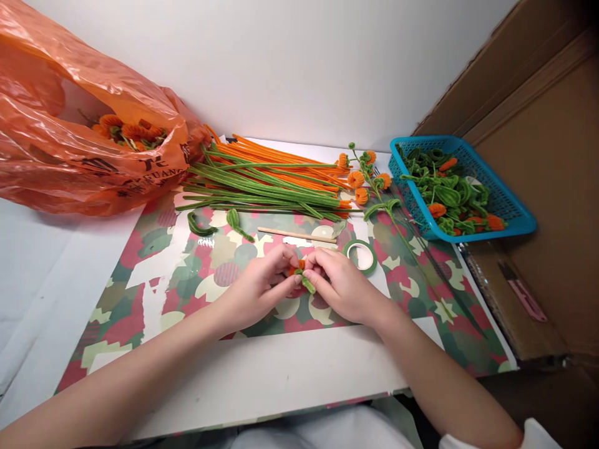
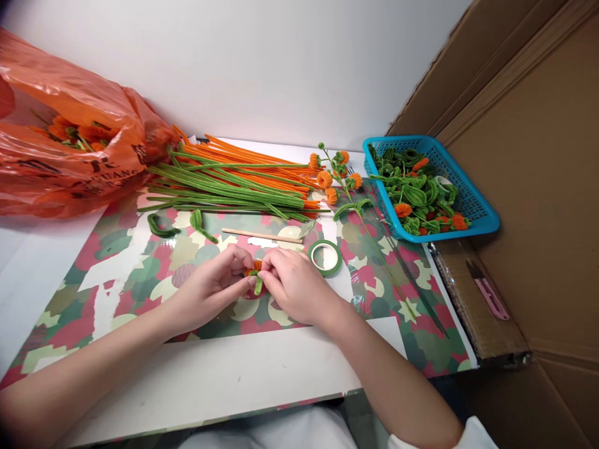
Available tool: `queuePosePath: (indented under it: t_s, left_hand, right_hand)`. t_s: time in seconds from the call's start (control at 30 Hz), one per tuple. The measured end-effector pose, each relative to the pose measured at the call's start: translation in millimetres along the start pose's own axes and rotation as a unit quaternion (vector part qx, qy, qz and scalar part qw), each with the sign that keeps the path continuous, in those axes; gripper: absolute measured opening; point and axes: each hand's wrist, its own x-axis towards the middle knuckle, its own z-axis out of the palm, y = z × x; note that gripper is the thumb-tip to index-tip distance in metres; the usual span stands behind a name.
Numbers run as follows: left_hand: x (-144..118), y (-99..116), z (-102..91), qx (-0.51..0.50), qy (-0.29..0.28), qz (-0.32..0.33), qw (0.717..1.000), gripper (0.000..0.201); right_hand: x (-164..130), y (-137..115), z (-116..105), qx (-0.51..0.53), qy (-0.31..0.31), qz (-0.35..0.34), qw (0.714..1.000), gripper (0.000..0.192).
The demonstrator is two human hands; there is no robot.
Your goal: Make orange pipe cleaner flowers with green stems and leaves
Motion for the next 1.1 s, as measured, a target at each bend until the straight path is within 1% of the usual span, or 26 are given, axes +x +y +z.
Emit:
queuePosePath:
  t_s: [0.13, 0.23, 0.37, 0.47, 0.63, 0.73, 0.8, 0.87, 0.97, 1.1]
  left_hand:
    - [0.2, 1.1, -0.8, 0.032, 0.007, -0.01, 0.999, 0.008]
    - [0.4, 0.2, -0.9, 0.036, 0.011, -0.021, 0.999, 0.01]
    - [0.5, -0.8, -1.1, 0.057, 0.023, -0.016, 0.998, 0.011]
    - [0.3, -0.2, -2.5, 0.089, 0.024, -0.001, 0.996, 0.011]
    - [0.1, 1.8, -3.1, 0.137, -0.003, 0.016, 0.99, 0.008]
    - [-0.3, 3.2, -0.1, 0.174, 0.018, 0.032, 0.984, 0.008]
    - [-0.8, 3.3, 2.5, 0.189, 0.036, 0.039, 0.98, 0.008]
    - [-1.2, 2.8, 4.7, 0.197, 0.046, 0.039, 0.979, 0.007]
    - [-1.2, 1.6, 6.9, 0.215, 0.06, 0.032, 0.974, 0.006]
    - [-0.1, 1.3, 8.9, 0.235, 0.075, 0.027, 0.969, 0.007]
  right_hand:
    - [-1.6, 1.1, 3.7, -0.091, -0.013, -0.014, 0.996, 0.016]
    - [-2.7, 2.5, 7.0, -0.153, -0.007, -0.038, 0.987, 0.019]
    - [-2.7, 3.9, 8.7, -0.188, -0.004, -0.078, 0.979, 0.021]
    - [-1.6, 6.2, 8.5, -0.16, -0.003, -0.101, 0.982, 0.023]
    - [2.5, 11.8, 13.5, -0.045, 0.037, -0.108, 0.992, 0.025]
    - [4.9, 12.2, 18.6, 0.025, 0.078, -0.102, 0.991, 0.024]
    - [5.6, 11.2, 21.3, 0.05, 0.111, -0.089, 0.989, 0.023]
    - [5.8, 10.2, 23.3, 0.056, 0.131, -0.076, 0.987, 0.024]
    - [5.5, 9.6, 26.1, 0.047, 0.143, -0.062, 0.987, 0.024]
    - [5.0, 10.4, 31.5, -0.004, 0.183, -0.084, 0.98, 0.025]
